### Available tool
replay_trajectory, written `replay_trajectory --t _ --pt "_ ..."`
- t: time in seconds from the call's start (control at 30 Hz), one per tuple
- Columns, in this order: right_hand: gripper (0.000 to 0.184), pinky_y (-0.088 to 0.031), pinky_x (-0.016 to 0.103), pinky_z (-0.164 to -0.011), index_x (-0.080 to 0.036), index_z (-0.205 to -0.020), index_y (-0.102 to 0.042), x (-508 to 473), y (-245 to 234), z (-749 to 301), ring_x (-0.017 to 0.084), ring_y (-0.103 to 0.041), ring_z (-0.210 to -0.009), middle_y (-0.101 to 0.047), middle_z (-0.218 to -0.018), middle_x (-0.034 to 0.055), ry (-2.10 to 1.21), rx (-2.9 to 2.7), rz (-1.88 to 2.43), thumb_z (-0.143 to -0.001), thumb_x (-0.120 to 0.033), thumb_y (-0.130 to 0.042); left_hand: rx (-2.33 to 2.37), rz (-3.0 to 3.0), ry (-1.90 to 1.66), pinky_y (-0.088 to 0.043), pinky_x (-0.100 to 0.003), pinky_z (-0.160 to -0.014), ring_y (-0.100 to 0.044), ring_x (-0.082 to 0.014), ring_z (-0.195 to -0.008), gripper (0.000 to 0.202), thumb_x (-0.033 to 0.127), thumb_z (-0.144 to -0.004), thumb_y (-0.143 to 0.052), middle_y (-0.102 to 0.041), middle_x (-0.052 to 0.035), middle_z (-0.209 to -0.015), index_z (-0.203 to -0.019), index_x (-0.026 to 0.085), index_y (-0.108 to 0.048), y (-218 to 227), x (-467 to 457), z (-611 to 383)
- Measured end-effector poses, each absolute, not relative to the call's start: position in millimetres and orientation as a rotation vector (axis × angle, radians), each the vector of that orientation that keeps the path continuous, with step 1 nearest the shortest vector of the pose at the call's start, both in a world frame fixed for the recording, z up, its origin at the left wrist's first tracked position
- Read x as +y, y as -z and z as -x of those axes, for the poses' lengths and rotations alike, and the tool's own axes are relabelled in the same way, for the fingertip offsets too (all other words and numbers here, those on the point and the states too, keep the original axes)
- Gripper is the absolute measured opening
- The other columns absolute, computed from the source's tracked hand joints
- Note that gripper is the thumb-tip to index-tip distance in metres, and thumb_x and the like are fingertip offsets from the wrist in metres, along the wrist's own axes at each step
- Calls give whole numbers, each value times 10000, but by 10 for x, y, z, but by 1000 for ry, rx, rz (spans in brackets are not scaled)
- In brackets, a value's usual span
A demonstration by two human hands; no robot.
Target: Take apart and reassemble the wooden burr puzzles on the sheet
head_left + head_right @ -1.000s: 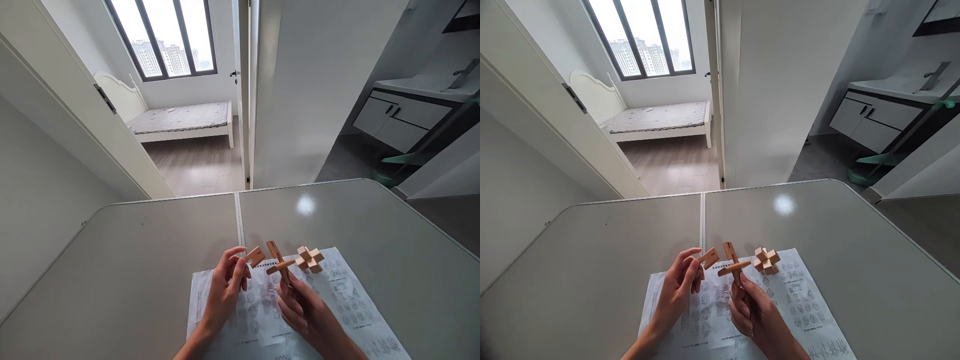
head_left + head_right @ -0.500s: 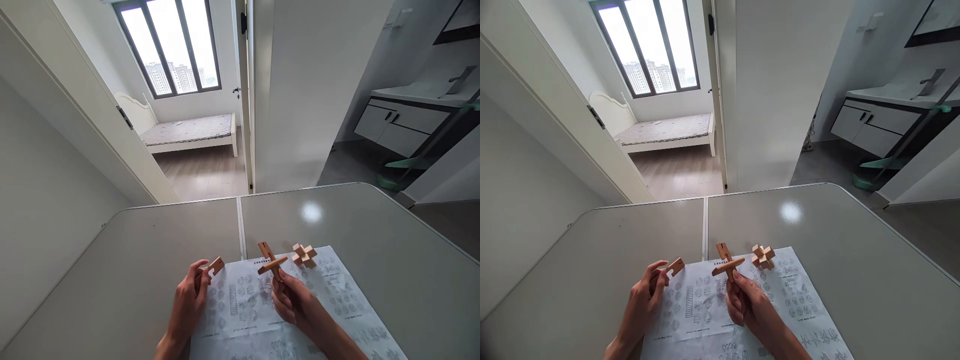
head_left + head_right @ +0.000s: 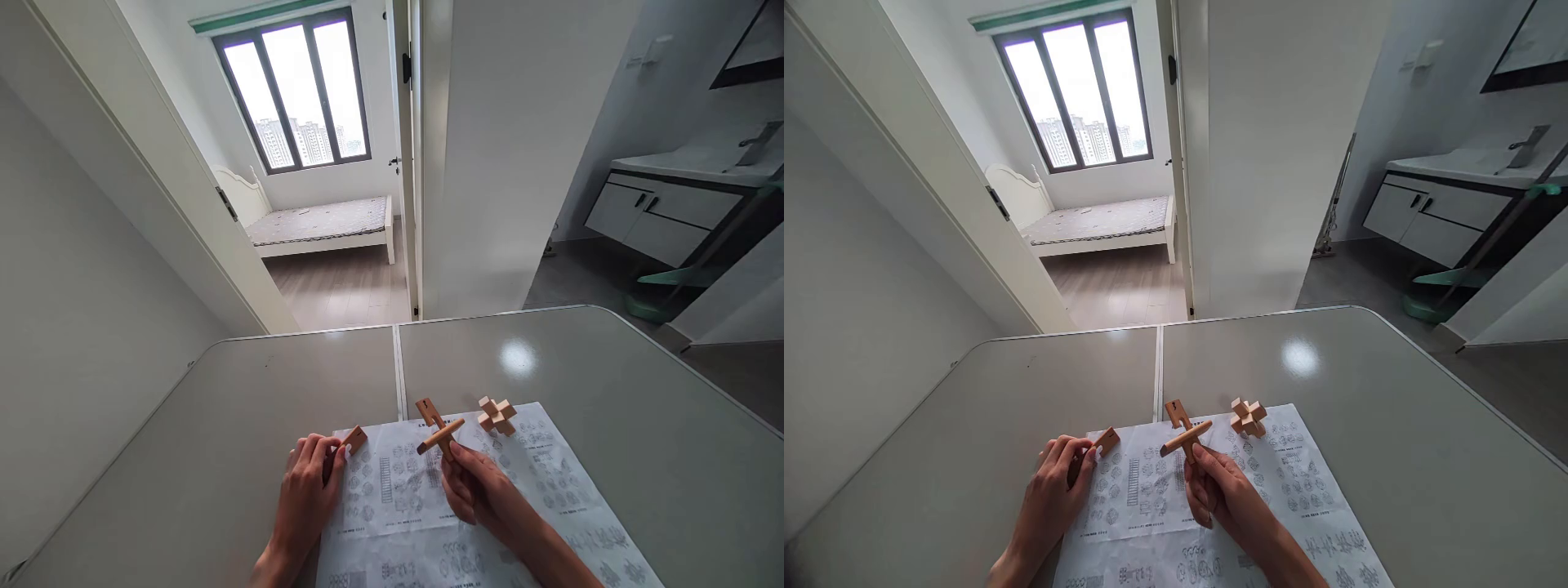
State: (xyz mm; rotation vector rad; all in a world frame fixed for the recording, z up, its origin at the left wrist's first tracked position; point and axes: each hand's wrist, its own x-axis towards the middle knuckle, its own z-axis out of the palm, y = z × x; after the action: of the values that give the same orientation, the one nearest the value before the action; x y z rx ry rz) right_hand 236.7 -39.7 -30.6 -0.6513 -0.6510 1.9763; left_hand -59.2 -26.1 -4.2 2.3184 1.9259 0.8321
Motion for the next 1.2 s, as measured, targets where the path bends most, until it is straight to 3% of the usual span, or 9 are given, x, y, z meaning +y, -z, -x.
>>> replay_trajectory --t 0.1,0.2,0.3,0.43,0.57,0.73,0.93,1.03,1.2 --pt "495 -317 210 -416 -170 -766 -608 -419 321 -2365 68 -374 -385 -433 -505 -86 -1970 -734 627 -941 -619 -720 1947 -2254 -944 -575 -411 -859 -676 -284 -976 257 443 -1012 -544 -717 -75 -1033 -1005 246 -709 27 -277 568" --pt "480 -334 211 -427 -173 -767 -597 -452 341 -2370 70 -381 -384 -446 -503 -81 -1983 -815 599 -964 -598 -699 1806 -2016 -1098 -552 -330 -717 -659 -225 -808 282 498 -999 -584 -698 -57 -959 -994 238 -694 -7 -323 440" --pt "495 -298 205 -401 -181 -741 -571 -477 386 -2372 64 -366 -358 -438 -494 -86 -2035 -916 540 -985 -603 -661 1409 -1581 -1040 -445 -247 -563 -478 -130 -542 440 616 -1046 -491 -553 33 -674 -1084 212 -662 -62 -394 211" --pt "523 -296 195 -359 -184 -719 -556 -498 450 -2362 62 -371 -322 -436 -474 -92 -2124 -1051 473 -971 -631 -660 1056 -1171 -904 -271 -214 -431 -374 -96 -451 762 852 -954 -387 -537 40 -626 -1178 158 -605 -155 -448 -86" --pt "554 -356 186 -383 -163 -733 -577 -512 433 -2351 63 -436 -334 -519 -491 -51 -2122 -1124 470 -978 -655 -646 1068 -1110 -855 -262 -205 -471 -360 -87 -489 585 737 -951 -584 -465 70 -600 -1084 171 -653 -233 -457 -233" --pt "527 -406 174 -408 -152 -1091 -605 -503 352 -2345 55 -497 -375 -583 -666 -55 -1995 -1155 537 -988 -668 -629 1050 -1051 -935 -274 -209 -484 -364 -87 -504 508 698 -937 -636 -492 64 -644 -1051 203 -666 -146 -477 -246" --pt "634 -574 229 -481 -216 -1408 -533 -502 388 -2357 196 -757 -740 -707 -1083 120 -1982 -1132 544 -964 -642 -686 1026 -1024 -979 -292 -202 -503 -385 -96 -526 515 713 -937 -629 -488 63 -643 -1058 214 -662 8 -498 -219" --pt "693 -541 212 -460 -214 -1469 -495 -509 419 -2376 194 -764 -658 -747 -967 107 -2005 -1137 529 -969 -661 -666 1033 -1074 -945 -286 -212 -505 -370 -103 -525 514 711 -940 -621 -473 64 -645 -1070 215 -659 -11 -509 -230" --pt "704 -475 190 -413 -192 -1433 -478 -512 442 -2379 172 -714 -499 -714 -709 10 -1990 -1112 549 -961 -678 -667 998 -1122 -948 -291 -219 -521 -351 -99 -516 479 676 -976 -592 -468 74 -624 -1069 209 -642 -53 -524 -247"
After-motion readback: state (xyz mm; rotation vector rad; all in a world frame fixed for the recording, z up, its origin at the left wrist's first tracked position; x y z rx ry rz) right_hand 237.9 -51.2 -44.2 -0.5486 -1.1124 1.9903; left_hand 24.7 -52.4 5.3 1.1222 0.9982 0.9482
